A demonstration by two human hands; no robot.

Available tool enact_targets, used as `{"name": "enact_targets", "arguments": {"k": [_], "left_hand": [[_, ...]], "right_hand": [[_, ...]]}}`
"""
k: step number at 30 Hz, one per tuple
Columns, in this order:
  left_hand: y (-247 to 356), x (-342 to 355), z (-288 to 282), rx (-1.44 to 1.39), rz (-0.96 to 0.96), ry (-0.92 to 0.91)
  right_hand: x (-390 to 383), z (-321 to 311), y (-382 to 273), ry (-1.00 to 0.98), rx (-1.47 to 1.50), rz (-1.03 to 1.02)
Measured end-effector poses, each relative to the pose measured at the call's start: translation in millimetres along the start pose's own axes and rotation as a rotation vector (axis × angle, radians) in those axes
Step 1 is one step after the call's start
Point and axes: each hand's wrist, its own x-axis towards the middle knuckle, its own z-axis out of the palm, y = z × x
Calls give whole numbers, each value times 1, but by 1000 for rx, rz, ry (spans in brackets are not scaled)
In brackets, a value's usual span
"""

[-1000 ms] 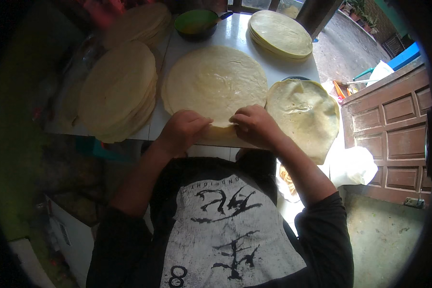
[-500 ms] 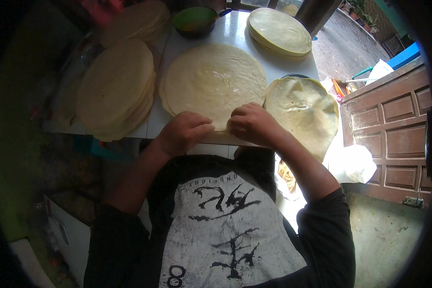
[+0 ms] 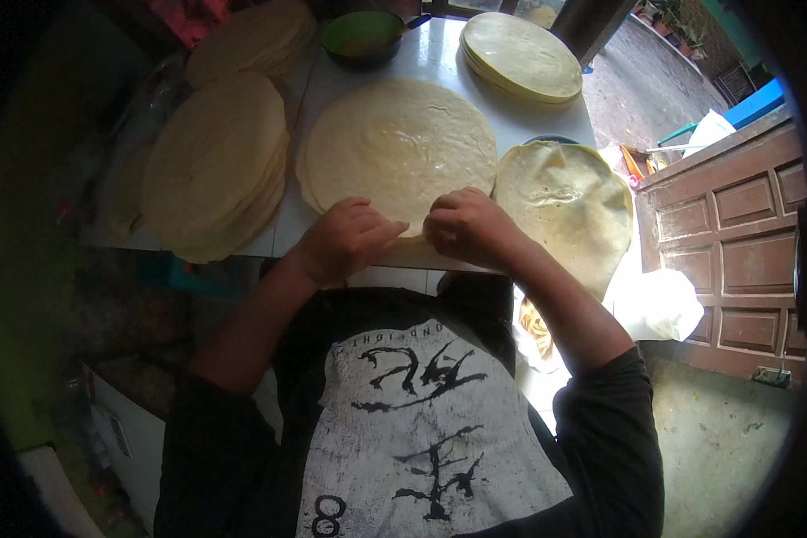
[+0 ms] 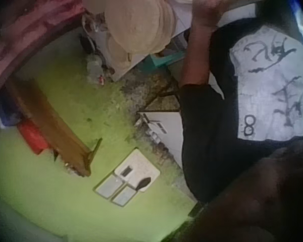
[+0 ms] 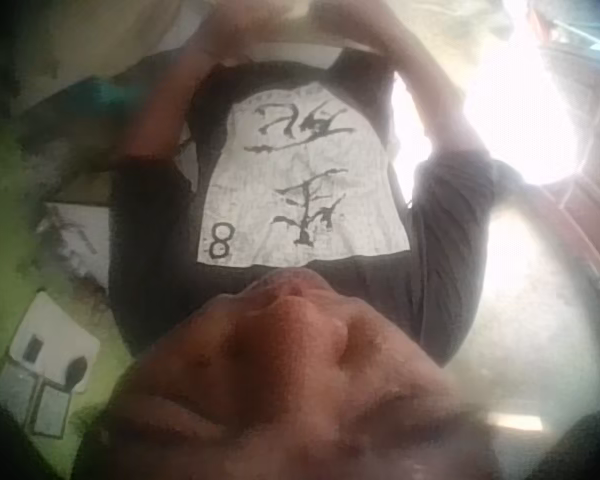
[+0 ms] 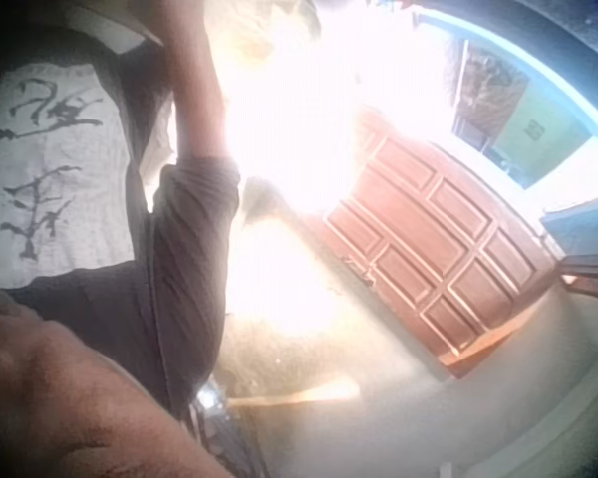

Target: The person prepares flatbread dough by applying liquid with a brush, cutting around the edges, and stacking the layers.

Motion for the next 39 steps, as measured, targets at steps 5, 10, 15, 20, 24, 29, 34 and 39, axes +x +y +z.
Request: {"name": "enact_targets", "arguments": {"k": [5,10,15,20,24,29,34,39], "left_hand": [[-10,-1,6,67,-21,53],[-8,3,-1,21,-126,-34],[-11,-2,-2,-57,46,67],[-8,-3,-6,-35,28,54],[-4,5,-13,1,9,9],[-5,7,-8,-12,-6,-12],[-8,7,-6,-10,-31,-4],[-9,8,-6,-4,-33,-10]], "right_hand": [[0,-1,-5,43,25,27],[0,-6,-7,52,-38,20],[6,-3,4,80,-69,18],[14,-9,5,116,5,29],[16,-11,5,122,4,33],[9,-6,6,51,15,42],[-3,-5,-8,55,27,26],[-4,-4,-7,25,21,23]]}}
